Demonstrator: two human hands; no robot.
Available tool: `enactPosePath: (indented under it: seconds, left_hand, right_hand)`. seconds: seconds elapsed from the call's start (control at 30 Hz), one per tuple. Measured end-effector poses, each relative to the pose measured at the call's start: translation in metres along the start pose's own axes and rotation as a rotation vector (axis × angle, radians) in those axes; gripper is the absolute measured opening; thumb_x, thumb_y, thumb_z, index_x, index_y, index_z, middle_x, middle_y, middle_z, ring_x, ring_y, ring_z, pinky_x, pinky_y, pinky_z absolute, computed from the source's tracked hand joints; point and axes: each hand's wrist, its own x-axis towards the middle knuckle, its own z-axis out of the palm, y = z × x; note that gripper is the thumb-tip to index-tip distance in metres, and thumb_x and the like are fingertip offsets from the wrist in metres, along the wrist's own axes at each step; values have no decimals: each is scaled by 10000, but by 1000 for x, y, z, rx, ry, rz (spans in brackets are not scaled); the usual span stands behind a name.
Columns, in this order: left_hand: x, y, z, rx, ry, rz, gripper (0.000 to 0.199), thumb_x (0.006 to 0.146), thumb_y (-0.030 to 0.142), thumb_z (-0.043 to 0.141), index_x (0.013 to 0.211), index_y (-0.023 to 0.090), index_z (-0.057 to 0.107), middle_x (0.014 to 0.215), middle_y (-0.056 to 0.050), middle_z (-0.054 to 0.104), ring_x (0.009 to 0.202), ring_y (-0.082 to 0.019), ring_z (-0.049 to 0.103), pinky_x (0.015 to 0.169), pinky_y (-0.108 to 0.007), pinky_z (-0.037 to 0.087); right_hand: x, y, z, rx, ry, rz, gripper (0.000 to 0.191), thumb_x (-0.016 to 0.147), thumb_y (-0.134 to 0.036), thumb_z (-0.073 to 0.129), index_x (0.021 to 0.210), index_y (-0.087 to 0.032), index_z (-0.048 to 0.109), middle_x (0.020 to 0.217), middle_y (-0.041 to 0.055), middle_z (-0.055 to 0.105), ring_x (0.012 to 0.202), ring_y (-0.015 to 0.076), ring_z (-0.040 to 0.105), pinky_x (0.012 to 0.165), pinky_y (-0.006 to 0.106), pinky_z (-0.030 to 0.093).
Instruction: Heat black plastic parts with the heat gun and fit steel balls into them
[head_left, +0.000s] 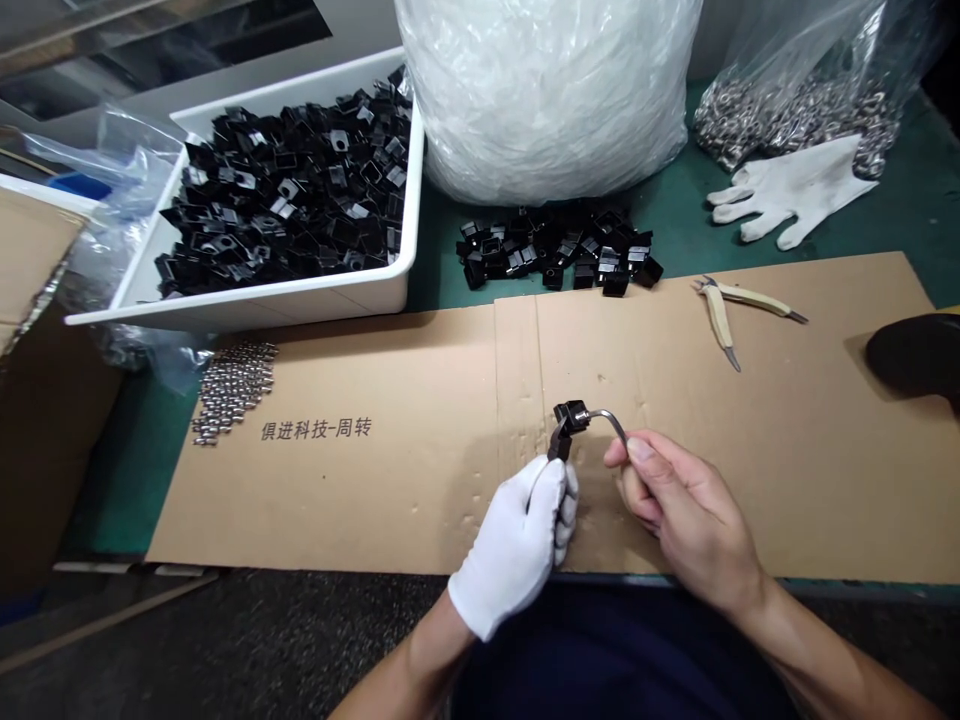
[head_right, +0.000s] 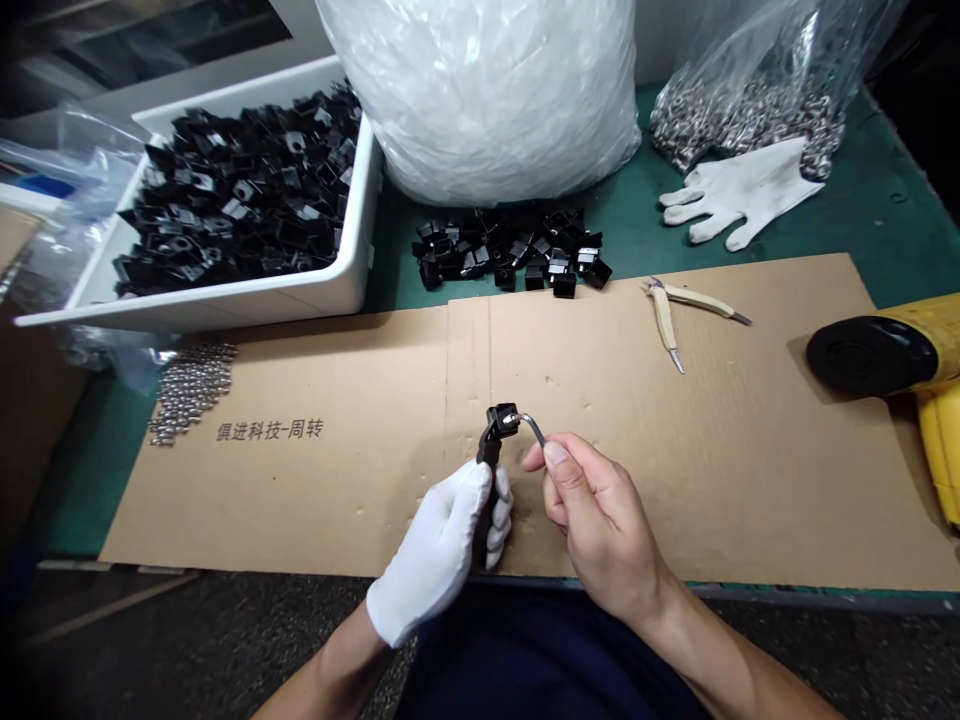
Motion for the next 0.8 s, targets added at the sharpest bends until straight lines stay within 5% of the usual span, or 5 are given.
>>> enactPosePath:
  seconds: [0.8]
  left_hand:
    - [7,7,15,-284,118,-219,463,989,675,498,908,220,524,688,51,470,477,-82,392,380,-187,368]
  right_hand:
    - [15,25,26,-105,194,34,352,1116,-494,476,1017,-211,660,633,-68,423,540,108,383,472,243,283]
